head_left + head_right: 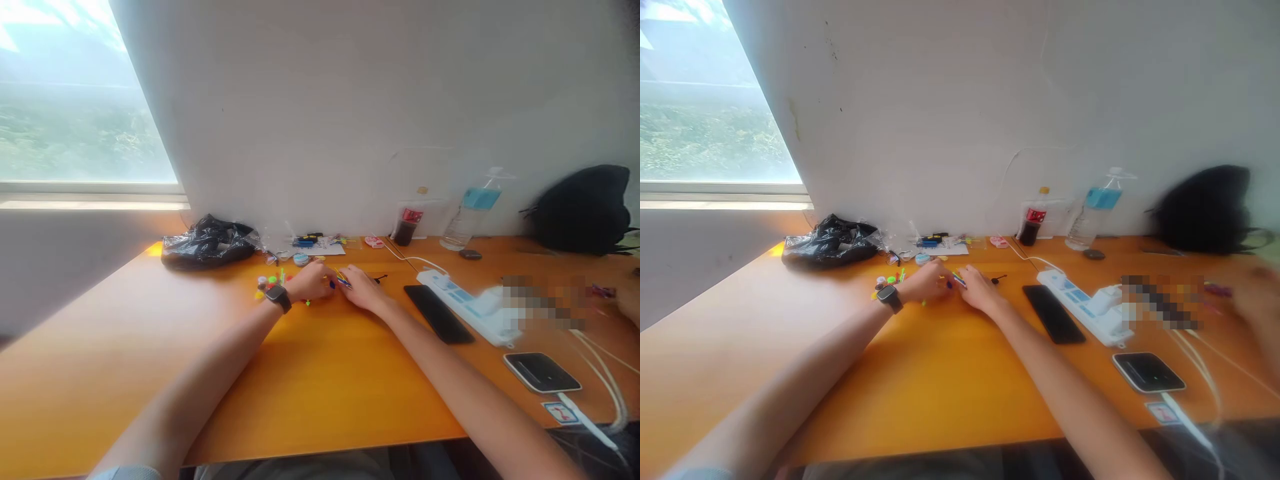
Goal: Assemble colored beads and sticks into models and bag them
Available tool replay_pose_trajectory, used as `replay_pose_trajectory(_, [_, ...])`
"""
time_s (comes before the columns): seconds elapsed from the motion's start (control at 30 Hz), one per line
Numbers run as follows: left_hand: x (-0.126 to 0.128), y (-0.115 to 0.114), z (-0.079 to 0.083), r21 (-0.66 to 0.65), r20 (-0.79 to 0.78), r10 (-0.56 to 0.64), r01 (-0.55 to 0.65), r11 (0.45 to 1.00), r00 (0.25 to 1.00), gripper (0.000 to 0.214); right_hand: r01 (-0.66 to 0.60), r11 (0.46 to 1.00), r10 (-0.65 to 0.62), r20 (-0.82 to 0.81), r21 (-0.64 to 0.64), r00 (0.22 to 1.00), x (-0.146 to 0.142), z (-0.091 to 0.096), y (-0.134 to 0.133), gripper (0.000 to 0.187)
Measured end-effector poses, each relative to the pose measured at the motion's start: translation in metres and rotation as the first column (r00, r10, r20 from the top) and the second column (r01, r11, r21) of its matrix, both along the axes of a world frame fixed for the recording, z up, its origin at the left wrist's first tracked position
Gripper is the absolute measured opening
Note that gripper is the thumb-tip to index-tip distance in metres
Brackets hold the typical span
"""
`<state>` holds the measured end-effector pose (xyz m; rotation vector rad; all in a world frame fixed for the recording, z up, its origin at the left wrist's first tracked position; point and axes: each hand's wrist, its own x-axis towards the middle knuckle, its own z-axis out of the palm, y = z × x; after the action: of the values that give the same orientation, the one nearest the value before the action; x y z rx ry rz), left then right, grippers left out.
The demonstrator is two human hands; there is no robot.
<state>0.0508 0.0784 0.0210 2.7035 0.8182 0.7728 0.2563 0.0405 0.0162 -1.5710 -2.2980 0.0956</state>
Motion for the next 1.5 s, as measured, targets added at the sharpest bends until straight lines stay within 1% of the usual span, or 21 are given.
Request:
replay_pose_trajectory(0.07, [0.001, 0.002, -0.004, 0.02, -0.036, 0.011, -0.01, 1.0, 0.999, 0.014, -0.009, 1.0, 0.008, 0.031, 0.007, 0.999, -0.001, 0.002, -0.002, 0.014])
replay_pose_trajectory(0.13, [-0.001, 0.007, -0.007, 0.046, -0.045, 0.028, -0.026, 0.999, 0.999, 0.018, -0.015, 1.0, 0.016, 0.064, -0.009, 0.998, -0.001, 0.003, -0.002, 0.015])
replay_pose_trajectory(0.27, [-0.011, 0.018, -0.01, 0.103, -0.04, 0.039, -0.034, 0.994, 0.998, 0.019, -0.013, 0.999, 0.015, 0.058, -0.042, 0.998, -0.003, -0.001, 0.0, 0.014])
replay_pose_trajectory(0.37, [-0.018, 0.024, -0.012, 0.065, -0.028, 0.028, -0.027, 0.998, 0.999, 0.018, -0.014, 0.999, 0.016, 0.04, -0.048, 0.999, -0.008, -0.002, -0.001, 0.012])
replay_pose_trajectory(0.47, [-0.023, 0.026, -0.012, 0.036, -0.029, 0.04, -0.039, 0.999, 0.999, 0.015, -0.022, 0.999, 0.022, 0.02, -0.042, 1.0, -0.007, 0.004, -0.001, 0.014])
replay_pose_trajectory(0.53, [-0.025, 0.024, -0.009, 0.034, -0.033, 0.044, -0.043, 0.999, 0.998, 0.017, -0.025, 1.0, 0.025, 0.003, -0.006, 1.0, 0.004, 0.013, 0.001, 0.017])
replay_pose_trajectory(0.6, [-0.026, 0.023, -0.004, 0.019, -0.034, 0.042, -0.041, 0.999, 0.999, 0.022, -0.021, 0.999, 0.022, -0.018, 0.036, 1.0, 0.024, 0.022, 0.005, 0.027])
replay_pose_trajectory(0.63, [-0.026, 0.022, -0.002, 0.008, -0.031, 0.043, -0.042, 0.999, 0.999, 0.025, -0.017, 1.0, 0.017, -0.023, 0.018, 1.0, 0.036, 0.026, 0.008, 0.03])
replay_pose_trajectory(0.7, [-0.027, 0.02, 0.001, -0.012, -0.017, 0.052, -0.052, 0.999, 0.999, 0.03, 0.059, 0.994, -0.063, -0.044, -0.091, 0.997, 0.06, 0.029, 0.014, 0.035])
replay_pose_trajectory(0.8, [-0.027, 0.021, 0.0, -0.033, -0.025, 0.065, -0.066, 0.997, 0.998, 0.035, 0.101, 0.98, -0.111, -0.049, -0.172, 0.993, 0.085, 0.026, 0.022, 0.026])
replay_pose_trajectory(0.9, [-0.026, 0.022, -0.005, -0.052, -0.075, 0.068, -0.072, 0.996, 0.995, 0.032, 0.099, 0.975, -0.116, -0.077, -0.201, 0.99, 0.093, 0.021, 0.027, 0.013])
replay_pose_trajectory(1.0, [-0.027, 0.022, -0.007, -0.043, -0.078, 0.071, -0.074, 0.996, 0.994, 0.031, 0.092, 0.975, -0.119, -0.127, -0.201, 0.985, 0.092, 0.02, 0.028, 0.007])
replay_pose_trajectory(1.1, [-0.027, 0.018, 0.001, -0.023, -0.025, 0.059, -0.059, 0.998, 0.998, 0.038, 0.067, 0.978, -0.106, -0.194, -0.197, 0.975, 0.088, 0.023, 0.028, 0.005])
replay_pose_trajectory(1.17, [-0.025, 0.013, 0.009, -0.027, 0.031, 0.051, -0.05, 0.998, 0.998, 0.04, 0.033, 0.984, -0.078, -0.254, -0.176, 0.964, 0.08, 0.026, 0.029, 0.011])
replay_pose_trajectory(1.23, [-0.02, 0.006, 0.019, -0.045, 0.118, 0.037, -0.032, 0.999, 0.992, 0.04, -0.059, 0.986, -0.011, -0.416, -0.156, 0.909, 0.065, 0.029, 0.027, 0.021])
replay_pose_trajectory(1.27, [-0.016, 0.002, 0.024, -0.055, 0.173, 0.021, -0.011, 0.998, 0.985, 0.04, -0.136, 0.98, 0.033, -0.549, -0.148, 0.835, 0.056, 0.031, 0.025, 0.027])
replay_pose_trajectory(1.3, [-0.013, -0.002, 0.029, -0.065, 0.22, -0.005, 0.02, 0.998, 0.975, 0.04, -0.226, 0.963, 0.07, -0.677, -0.145, 0.733, 0.045, 0.032, 0.022, 0.033])
replay_pose_trajectory(1.33, [-0.01, -0.006, 0.033, -0.074, 0.259, -0.031, 0.052, 0.996, 0.965, 0.039, -0.297, 0.944, 0.084, -0.764, -0.144, 0.64, 0.034, 0.033, 0.018, 0.037])
replay_pose_trajectory(1.37, [-0.007, -0.01, 0.036, -0.086, 0.288, -0.052, 0.08, 0.993, 0.956, 0.038, -0.343, 0.929, 0.083, -0.82, -0.142, 0.566, 0.024, 0.033, 0.014, 0.039])
replay_pose_trajectory(1.4, [-0.005, -0.013, 0.039, -0.105, 0.306, -0.061, 0.098, 0.99, 0.95, 0.036, -0.368, 0.919, 0.075, -0.858, -0.138, 0.509, 0.015, 0.032, 0.011, 0.039])
replay_pose_trajectory(1.5, [-0.004, -0.016, 0.045, -0.185, 0.342, -0.054, 0.124, 0.975, 0.938, 0.029, -0.39, 0.907, -0.004, -0.926, -0.163, 0.377, -0.004, 0.027, 0.003, 0.033])
